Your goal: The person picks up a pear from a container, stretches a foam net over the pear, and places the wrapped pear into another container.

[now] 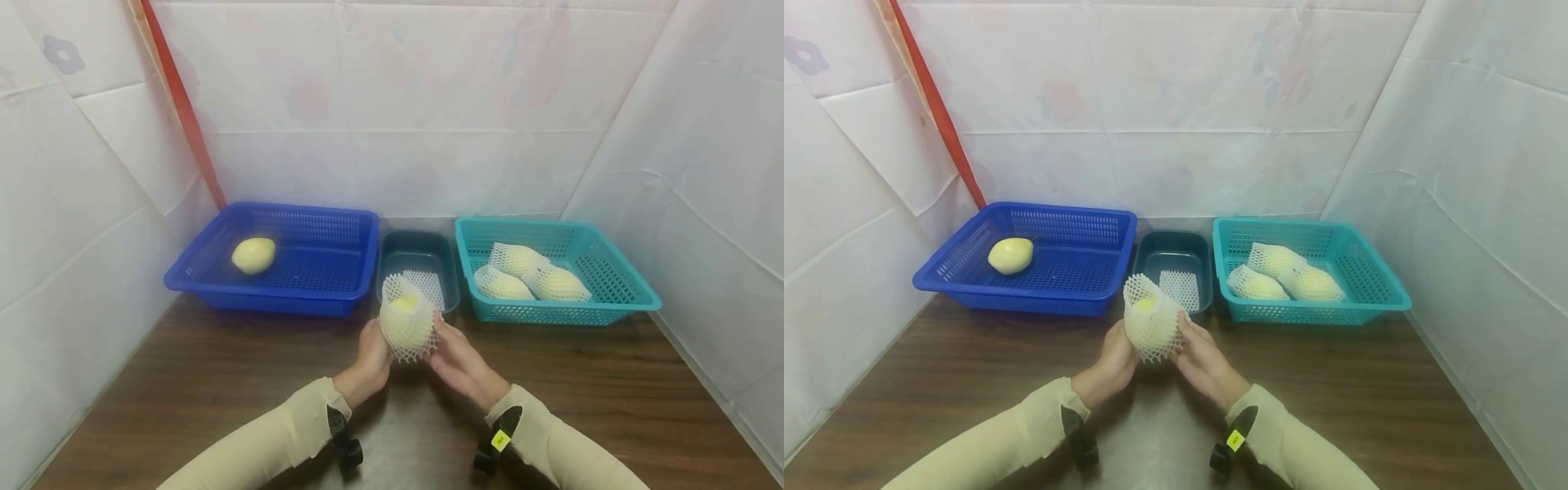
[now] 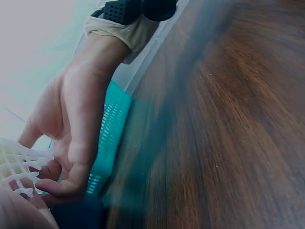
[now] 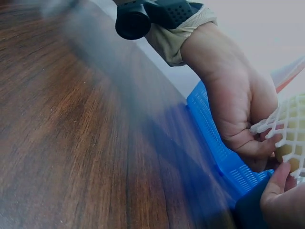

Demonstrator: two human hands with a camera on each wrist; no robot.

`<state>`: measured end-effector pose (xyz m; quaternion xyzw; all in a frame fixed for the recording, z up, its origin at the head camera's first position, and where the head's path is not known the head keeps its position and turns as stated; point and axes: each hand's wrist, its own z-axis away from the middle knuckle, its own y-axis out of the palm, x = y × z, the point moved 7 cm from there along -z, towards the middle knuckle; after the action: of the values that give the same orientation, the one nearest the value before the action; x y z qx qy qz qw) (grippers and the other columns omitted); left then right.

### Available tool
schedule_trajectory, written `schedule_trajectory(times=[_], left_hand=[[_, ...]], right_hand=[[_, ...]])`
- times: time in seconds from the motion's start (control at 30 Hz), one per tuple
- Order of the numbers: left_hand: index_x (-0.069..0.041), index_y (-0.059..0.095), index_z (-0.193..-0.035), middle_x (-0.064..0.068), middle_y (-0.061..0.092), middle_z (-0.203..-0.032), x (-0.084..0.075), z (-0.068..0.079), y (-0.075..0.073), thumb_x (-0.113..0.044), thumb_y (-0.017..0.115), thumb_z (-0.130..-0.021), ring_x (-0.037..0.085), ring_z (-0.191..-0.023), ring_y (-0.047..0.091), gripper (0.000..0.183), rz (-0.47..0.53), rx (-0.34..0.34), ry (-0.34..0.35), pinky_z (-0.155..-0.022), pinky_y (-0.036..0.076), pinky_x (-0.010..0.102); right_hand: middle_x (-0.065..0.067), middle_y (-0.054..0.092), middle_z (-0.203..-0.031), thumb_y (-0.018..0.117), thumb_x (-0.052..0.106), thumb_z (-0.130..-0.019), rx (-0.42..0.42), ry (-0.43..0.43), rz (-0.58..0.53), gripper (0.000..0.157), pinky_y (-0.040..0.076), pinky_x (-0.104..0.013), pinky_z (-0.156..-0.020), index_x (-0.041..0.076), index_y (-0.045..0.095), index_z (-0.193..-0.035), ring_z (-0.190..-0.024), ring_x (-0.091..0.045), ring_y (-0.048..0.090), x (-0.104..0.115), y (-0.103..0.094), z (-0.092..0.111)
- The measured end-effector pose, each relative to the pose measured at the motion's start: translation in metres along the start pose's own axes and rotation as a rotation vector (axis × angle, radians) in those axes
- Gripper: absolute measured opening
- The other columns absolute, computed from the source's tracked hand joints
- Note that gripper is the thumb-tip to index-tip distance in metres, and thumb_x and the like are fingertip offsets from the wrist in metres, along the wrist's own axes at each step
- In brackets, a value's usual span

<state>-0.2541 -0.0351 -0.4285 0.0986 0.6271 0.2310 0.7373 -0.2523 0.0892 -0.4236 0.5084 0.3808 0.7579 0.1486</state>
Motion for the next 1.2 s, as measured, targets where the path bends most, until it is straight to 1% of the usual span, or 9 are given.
schedule_trajectory(times=[0.13, 0.3, 0.47, 0.57, 0.7, 0.77, 0.87, 1.03, 1.2], left_hand=[[0.000, 0.052, -0.114, 0.004, 0.061, -0.088, 0.001, -0.002, 0.002, -0.023, 0.049, -0.099, 0.011, -0.077, 0.059, 0.027, 0.019, 0.022, -0.030, -0.069, 0.050, 0.025], [0.001, 0.055, -0.119, 0.004, 0.062, -0.095, -0.004, -0.005, 0.005, -0.028, 0.051, -0.099, 0.010, -0.085, 0.060, 0.035, 0.012, 0.042, -0.014, -0.078, 0.050, 0.025], [0.000, 0.058, -0.116, 0.003, 0.064, -0.094, -0.009, -0.007, 0.007, -0.027, 0.052, -0.099, 0.010, -0.086, 0.060, 0.033, 0.020, 0.057, -0.005, -0.080, 0.050, 0.026], [-0.001, 0.059, -0.111, 0.002, 0.064, -0.091, -0.011, -0.008, 0.006, -0.023, 0.052, -0.098, 0.010, -0.084, 0.060, 0.026, 0.036, 0.054, -0.006, -0.078, 0.050, 0.025], [-0.002, 0.060, -0.109, 0.001, 0.064, -0.092, -0.011, -0.009, 0.004, -0.020, 0.051, -0.099, 0.009, -0.085, 0.059, 0.023, 0.055, 0.068, -0.013, -0.078, 0.050, 0.024], [-0.001, 0.059, -0.111, 0.001, 0.063, -0.092, -0.012, -0.007, 0.004, -0.020, 0.050, -0.099, 0.009, -0.086, 0.059, 0.025, 0.050, 0.089, -0.006, -0.079, 0.049, 0.024], [0.000, 0.059, -0.112, 0.001, 0.063, -0.093, -0.012, -0.004, 0.005, -0.021, 0.049, -0.100, 0.010, -0.087, 0.058, 0.026, 0.030, 0.115, 0.003, -0.079, 0.049, 0.024], [0.002, 0.058, -0.115, 0.001, 0.063, -0.095, -0.009, 0.000, 0.006, -0.020, 0.048, -0.100, 0.010, -0.088, 0.058, 0.028, 0.012, 0.145, 0.015, -0.080, 0.049, 0.024], [0.000, 0.058, -0.116, 0.002, 0.064, -0.097, -0.008, 0.000, 0.005, -0.020, 0.047, -0.100, 0.010, -0.090, 0.059, 0.028, 0.029, 0.143, -0.001, -0.080, 0.049, 0.025]], right_hand=[[-0.001, 0.062, -0.117, 0.043, 0.026, -0.101, 0.000, -0.011, -0.001, 0.027, 0.041, -0.029, -0.095, 0.014, 0.059, -0.119, -0.109, -0.012, 0.054, -0.001, -0.001, 0.000], [-0.002, 0.063, -0.115, 0.042, 0.019, -0.102, 0.001, -0.014, -0.058, 0.024, 0.042, -0.027, -0.096, 0.013, 0.060, -0.118, -0.107, -0.012, 0.056, -0.002, -0.003, 0.000], [-0.002, 0.063, -0.117, 0.043, 0.019, -0.102, 0.050, 0.008, -0.070, 0.025, 0.041, -0.028, -0.098, 0.013, 0.061, -0.118, -0.109, -0.014, 0.055, -0.002, -0.002, 0.001], [-0.003, 0.057, -0.125, 0.043, 0.025, -0.102, 0.085, 0.073, -0.051, 0.031, 0.037, -0.031, -0.101, 0.012, 0.050, -0.129, -0.116, -0.016, 0.051, -0.005, -0.002, 0.000], [-0.010, 0.051, -0.131, 0.038, 0.039, -0.102, 0.146, 0.179, 0.026, 0.053, 0.033, -0.036, -0.105, 0.006, 0.027, -0.142, -0.121, -0.022, 0.047, -0.011, 0.000, 0.000], [-0.013, 0.050, -0.132, 0.035, 0.046, -0.101, 0.169, 0.208, 0.057, 0.063, 0.033, -0.038, -0.106, 0.002, 0.021, -0.144, -0.122, -0.025, 0.047, -0.013, 0.001, 0.000], [-0.012, 0.051, -0.133, 0.033, 0.048, -0.101, 0.195, 0.218, 0.052, 0.063, 0.032, -0.038, -0.106, 0.006, 0.022, -0.146, -0.123, -0.024, 0.047, -0.013, 0.005, 0.000], [-0.003, 0.056, -0.128, 0.038, 0.037, -0.103, 0.180, 0.190, 0.027, 0.044, 0.036, -0.036, -0.100, 0.018, 0.033, -0.142, -0.115, -0.018, 0.051, -0.010, 0.008, 0.000], [-0.006, 0.055, -0.126, 0.041, 0.030, -0.103, 0.102, 0.159, 0.140, 0.044, 0.037, -0.038, -0.100, 0.012, 0.034, -0.142, -0.115, -0.021, 0.051, -0.005, 0.004, 0.001]])
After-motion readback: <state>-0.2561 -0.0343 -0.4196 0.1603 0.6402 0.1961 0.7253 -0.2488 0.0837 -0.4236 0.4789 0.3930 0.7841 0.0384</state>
